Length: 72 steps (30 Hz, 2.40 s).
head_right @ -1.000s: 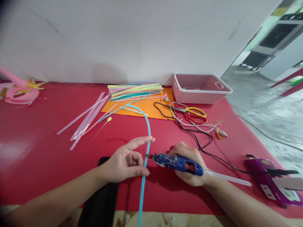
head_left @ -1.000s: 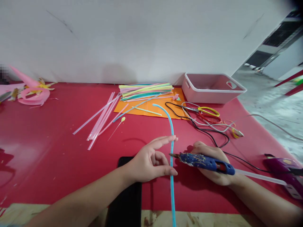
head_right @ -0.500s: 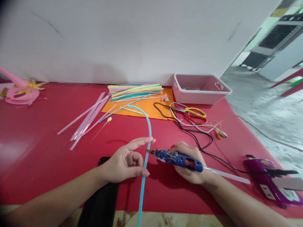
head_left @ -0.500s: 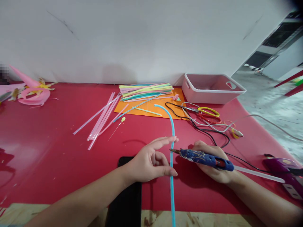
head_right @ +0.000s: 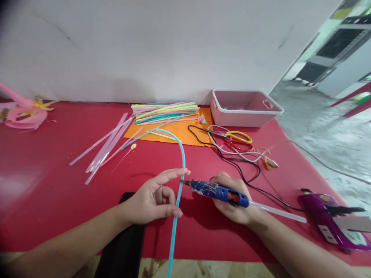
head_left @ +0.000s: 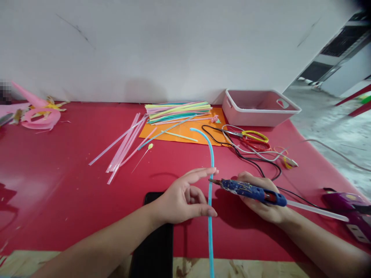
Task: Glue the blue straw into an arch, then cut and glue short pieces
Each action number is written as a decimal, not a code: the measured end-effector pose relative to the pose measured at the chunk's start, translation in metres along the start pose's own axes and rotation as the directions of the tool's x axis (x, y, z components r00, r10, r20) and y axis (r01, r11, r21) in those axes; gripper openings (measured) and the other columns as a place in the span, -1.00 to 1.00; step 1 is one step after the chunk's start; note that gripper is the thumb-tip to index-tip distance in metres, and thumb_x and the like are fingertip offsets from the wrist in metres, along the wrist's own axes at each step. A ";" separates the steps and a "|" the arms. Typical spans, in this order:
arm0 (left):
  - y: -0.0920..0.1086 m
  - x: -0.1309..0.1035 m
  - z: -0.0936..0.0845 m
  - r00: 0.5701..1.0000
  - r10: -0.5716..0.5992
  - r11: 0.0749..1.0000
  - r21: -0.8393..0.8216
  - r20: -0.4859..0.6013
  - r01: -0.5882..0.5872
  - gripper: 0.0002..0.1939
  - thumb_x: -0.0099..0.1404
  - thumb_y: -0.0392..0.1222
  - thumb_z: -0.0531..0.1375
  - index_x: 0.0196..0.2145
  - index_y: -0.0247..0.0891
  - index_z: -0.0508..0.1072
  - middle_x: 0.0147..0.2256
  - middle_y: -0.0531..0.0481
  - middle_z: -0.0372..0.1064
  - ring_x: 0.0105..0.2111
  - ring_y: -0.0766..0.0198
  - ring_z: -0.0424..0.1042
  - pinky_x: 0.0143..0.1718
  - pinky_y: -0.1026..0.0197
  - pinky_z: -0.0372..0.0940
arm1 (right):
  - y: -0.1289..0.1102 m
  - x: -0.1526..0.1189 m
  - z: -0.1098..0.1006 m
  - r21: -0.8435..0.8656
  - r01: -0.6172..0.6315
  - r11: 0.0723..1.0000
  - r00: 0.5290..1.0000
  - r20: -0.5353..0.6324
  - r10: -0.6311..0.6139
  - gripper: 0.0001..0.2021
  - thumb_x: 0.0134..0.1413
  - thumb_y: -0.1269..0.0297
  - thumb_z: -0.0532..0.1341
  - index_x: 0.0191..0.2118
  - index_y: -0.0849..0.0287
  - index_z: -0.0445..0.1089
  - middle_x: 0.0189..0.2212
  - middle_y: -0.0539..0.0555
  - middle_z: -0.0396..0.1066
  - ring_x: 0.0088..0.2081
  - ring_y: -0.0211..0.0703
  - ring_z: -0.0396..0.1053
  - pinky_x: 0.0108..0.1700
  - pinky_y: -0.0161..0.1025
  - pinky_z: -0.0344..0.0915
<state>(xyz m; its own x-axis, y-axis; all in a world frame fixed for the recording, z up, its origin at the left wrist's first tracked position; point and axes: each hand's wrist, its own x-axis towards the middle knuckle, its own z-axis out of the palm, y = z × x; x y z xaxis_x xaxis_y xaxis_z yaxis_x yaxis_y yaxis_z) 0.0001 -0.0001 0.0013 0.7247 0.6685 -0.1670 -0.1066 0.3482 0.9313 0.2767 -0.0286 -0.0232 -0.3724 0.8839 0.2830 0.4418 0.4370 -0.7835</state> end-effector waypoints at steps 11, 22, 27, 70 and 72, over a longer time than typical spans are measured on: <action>-0.002 0.002 -0.002 0.999 -0.040 0.999 0.034 0.026 0.039 0.02 0.07 -0.18 0.50 0.38 -0.15 0.12 -0.56 0.16 0.35 -0.62 0.48 0.24 -0.59 0.43 0.10 | -0.007 0.000 0.004 -0.046 -0.015 0.999 0.996 -0.092 0.011 -0.89 0.18 0.22 0.20 -0.34 0.10 0.36 -0.49 0.04 0.34 -0.51 -0.21 0.28 -0.52 -0.27 0.20; -0.003 0.001 -0.003 0.999 -0.039 0.999 0.018 0.021 0.039 0.04 0.07 -0.17 0.50 0.39 -0.15 0.09 -0.57 0.16 0.36 -0.63 0.48 0.24 -0.60 0.41 0.10 | -0.017 0.001 0.005 -0.039 -0.074 0.996 0.992 -0.107 0.070 -0.88 0.16 0.22 0.20 -0.38 0.10 0.35 -0.49 0.05 0.36 -0.48 -0.18 0.31 -0.48 -0.24 0.23; -0.002 0.002 -0.003 0.999 -0.040 0.999 0.024 0.013 0.040 0.06 0.06 -0.20 0.51 0.40 -0.15 0.08 -0.57 0.18 0.34 -0.62 0.49 0.23 -0.59 0.43 0.10 | -0.016 0.000 0.005 -0.040 -0.057 0.998 0.994 -0.095 0.053 -0.91 0.16 0.24 0.19 -0.35 0.10 0.38 -0.45 0.07 0.38 -0.48 -0.18 0.33 -0.47 -0.24 0.25; -0.001 0.001 0.000 1.000 0.009 1.000 -0.009 0.007 -0.009 -0.07 0.07 -0.28 0.49 0.33 -0.11 0.23 -0.53 0.17 0.35 -0.58 0.48 0.29 -0.58 0.44 0.17 | -0.006 0.002 0.001 -0.012 0.061 0.998 0.998 -0.011 -0.061 -0.94 0.15 0.28 0.19 -0.27 0.09 0.41 -0.43 0.06 0.41 -0.45 -0.17 0.36 -0.41 -0.24 0.28; -0.002 0.001 0.000 1.000 0.005 1.000 -0.014 0.017 -0.005 -0.07 0.08 -0.27 0.49 0.34 -0.11 0.21 -0.53 0.17 0.35 -0.59 0.49 0.28 -0.58 0.44 0.15 | -0.006 0.002 0.001 -0.016 0.059 0.998 0.998 -0.007 -0.059 -0.93 0.16 0.28 0.19 -0.26 0.09 0.41 -0.42 0.06 0.42 -0.44 -0.16 0.37 -0.40 -0.24 0.28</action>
<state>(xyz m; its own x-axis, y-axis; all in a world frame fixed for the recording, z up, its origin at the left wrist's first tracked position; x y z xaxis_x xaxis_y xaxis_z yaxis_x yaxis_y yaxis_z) 0.0006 0.0000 -0.0006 0.7356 0.6590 -0.1569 -0.1195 0.3541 0.9275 0.2729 -0.0296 -0.0186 -0.3922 0.8575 0.3329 0.4323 0.4913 -0.7561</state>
